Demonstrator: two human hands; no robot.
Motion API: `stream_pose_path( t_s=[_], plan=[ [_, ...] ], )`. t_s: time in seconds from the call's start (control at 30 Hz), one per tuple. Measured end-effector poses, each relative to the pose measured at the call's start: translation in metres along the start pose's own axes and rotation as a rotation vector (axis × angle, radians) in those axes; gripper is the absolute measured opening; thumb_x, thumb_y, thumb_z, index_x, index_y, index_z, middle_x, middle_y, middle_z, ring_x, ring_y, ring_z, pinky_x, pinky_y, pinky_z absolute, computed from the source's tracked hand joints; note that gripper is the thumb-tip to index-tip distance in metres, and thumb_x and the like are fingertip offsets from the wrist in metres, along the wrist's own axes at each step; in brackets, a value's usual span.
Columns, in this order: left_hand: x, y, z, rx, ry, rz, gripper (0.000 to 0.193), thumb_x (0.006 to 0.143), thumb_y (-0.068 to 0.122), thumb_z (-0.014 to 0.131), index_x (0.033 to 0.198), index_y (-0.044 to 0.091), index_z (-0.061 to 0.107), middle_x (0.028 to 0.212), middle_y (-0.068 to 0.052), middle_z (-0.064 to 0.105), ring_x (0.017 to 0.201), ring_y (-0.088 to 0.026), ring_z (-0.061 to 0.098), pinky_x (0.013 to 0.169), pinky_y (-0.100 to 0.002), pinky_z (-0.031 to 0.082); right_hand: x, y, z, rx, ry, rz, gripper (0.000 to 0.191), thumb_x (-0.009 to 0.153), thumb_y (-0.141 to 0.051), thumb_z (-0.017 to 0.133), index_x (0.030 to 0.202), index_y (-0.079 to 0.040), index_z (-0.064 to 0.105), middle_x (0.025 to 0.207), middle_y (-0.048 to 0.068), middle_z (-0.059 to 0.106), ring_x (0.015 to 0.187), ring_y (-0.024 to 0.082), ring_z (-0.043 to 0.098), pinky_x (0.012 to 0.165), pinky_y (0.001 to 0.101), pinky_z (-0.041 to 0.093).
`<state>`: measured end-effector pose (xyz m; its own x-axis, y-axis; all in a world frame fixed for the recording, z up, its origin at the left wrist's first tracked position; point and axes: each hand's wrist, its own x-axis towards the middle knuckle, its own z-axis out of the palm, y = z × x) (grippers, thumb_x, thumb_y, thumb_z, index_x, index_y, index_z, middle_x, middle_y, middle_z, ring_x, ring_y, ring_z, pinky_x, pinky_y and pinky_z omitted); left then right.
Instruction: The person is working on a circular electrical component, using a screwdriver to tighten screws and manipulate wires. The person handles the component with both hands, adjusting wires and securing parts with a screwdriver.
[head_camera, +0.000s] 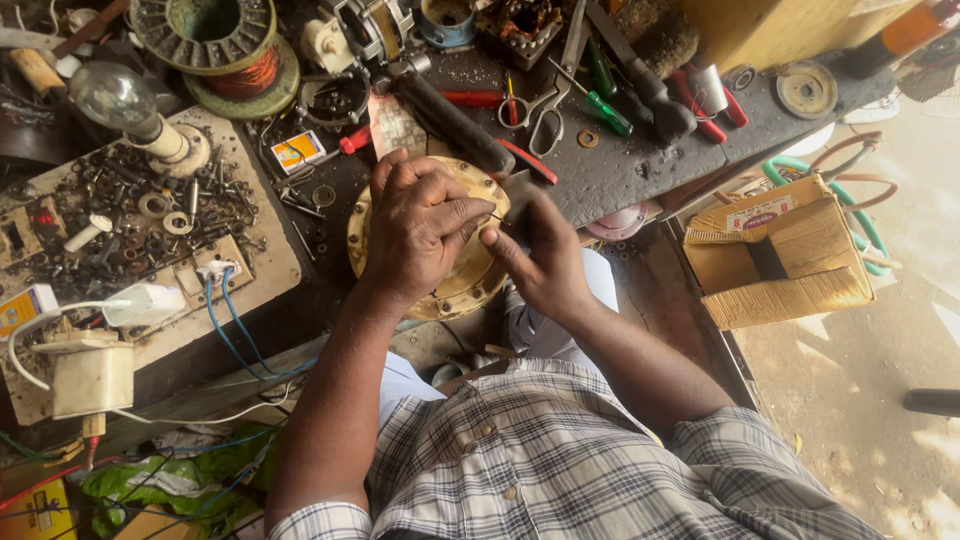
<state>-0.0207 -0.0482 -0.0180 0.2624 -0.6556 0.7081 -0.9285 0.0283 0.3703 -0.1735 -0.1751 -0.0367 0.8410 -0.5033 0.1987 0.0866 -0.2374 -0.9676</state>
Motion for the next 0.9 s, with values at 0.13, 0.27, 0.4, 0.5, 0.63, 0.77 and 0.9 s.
stream_pose_path(
  t_s=[0.13, 0.27, 0.4, 0.5, 0.63, 0.77, 0.9],
  plan=[
    [0.003, 0.0, -0.002, -0.009, 0.021, 0.031, 0.016, 0.085, 0.023, 0.087, 0.1, 0.02, 0.081, 0.098, 0.004, 0.064, 0.114, -0.021, 0.058, 0.116, -0.047, 0.035, 0.0, 0.01, -0.002, 0.074, -0.042, -0.01, 0.043, 0.108, -0.02, 0.068, 0.145, 0.0, 0.056, 0.114, 0.002, 0.067, 0.103, 0.008, 0.059, 0.092, 0.0242, 0.051],
    [0.003, -0.001, -0.006, -0.028, -0.017, 0.03, 0.016, 0.09, 0.025, 0.084, 0.103, 0.018, 0.079, 0.101, 0.003, 0.066, 0.115, -0.022, 0.059, 0.114, -0.047, 0.035, 0.0, 0.025, -0.02, -0.075, 0.012, -0.137, 0.062, 0.105, -0.017, 0.071, 0.157, -0.003, 0.039, 0.104, 0.006, 0.055, 0.089, 0.013, 0.056, 0.081, 0.0294, 0.05],
    [-0.001, -0.006, -0.012, -0.134, -0.055, -0.012, 0.021, 0.099, 0.029, 0.073, 0.116, 0.016, 0.075, 0.114, 0.0, 0.071, 0.124, -0.025, 0.058, 0.115, -0.047, 0.038, 0.028, 0.041, -0.058, -0.343, 0.145, -0.026, 0.066, 0.107, -0.015, 0.069, 0.159, -0.009, 0.028, 0.103, 0.009, 0.062, 0.09, 0.016, 0.066, 0.077, 0.0333, 0.056],
    [-0.006, -0.011, -0.018, -0.372, 0.014, -0.12, 0.022, 0.105, 0.029, 0.064, 0.122, 0.016, 0.071, 0.124, -0.002, 0.071, 0.133, -0.023, 0.058, 0.12, -0.043, 0.044, 0.051, 0.05, -0.077, -0.48, 0.232, 0.055, 0.07, 0.102, -0.014, 0.07, 0.158, -0.011, 0.028, 0.108, 0.014, 0.066, 0.097, 0.023, 0.069, 0.086, 0.0379, 0.058],
    [-0.017, -0.013, -0.032, -0.529, 0.128, -0.185, 0.021, 0.106, 0.024, 0.063, 0.124, 0.017, 0.07, 0.128, -0.002, 0.069, 0.134, -0.022, 0.058, 0.119, -0.04, 0.05, 0.063, 0.056, -0.081, -0.665, 0.211, -0.198, 0.066, 0.096, -0.008, 0.075, 0.153, -0.007, 0.043, 0.144, 0.025, 0.054, 0.13, 0.039, 0.058, 0.106, 0.0464, 0.051],
    [-0.027, -0.005, -0.045, -0.219, 0.019, -0.143, 0.018, 0.102, 0.018, 0.07, 0.12, 0.018, 0.072, 0.129, 0.0, 0.068, 0.136, -0.026, 0.056, 0.121, -0.041, 0.046, 0.059, 0.063, -0.072, -0.719, 0.192, -0.338, 0.057, 0.098, -0.007, 0.073, 0.15, -0.004, 0.05, 0.158, 0.023, 0.045, 0.149, 0.042, 0.044, 0.121, 0.0485, 0.042],
    [-0.026, 0.007, -0.045, 0.176, -0.151, 0.041, 0.02, 0.098, 0.018, 0.072, 0.118, 0.019, 0.075, 0.141, -0.006, 0.059, 0.139, -0.03, 0.046, 0.121, -0.051, 0.036, 0.052, 0.069, -0.073, -0.726, 0.263, -0.348, 0.05, 0.098, -0.008, 0.075, 0.143, -0.003, 0.054, 0.155, 0.02, 0.049, 0.15, 0.039, 0.045, 0.123, 0.0483, 0.043]
  ],
)
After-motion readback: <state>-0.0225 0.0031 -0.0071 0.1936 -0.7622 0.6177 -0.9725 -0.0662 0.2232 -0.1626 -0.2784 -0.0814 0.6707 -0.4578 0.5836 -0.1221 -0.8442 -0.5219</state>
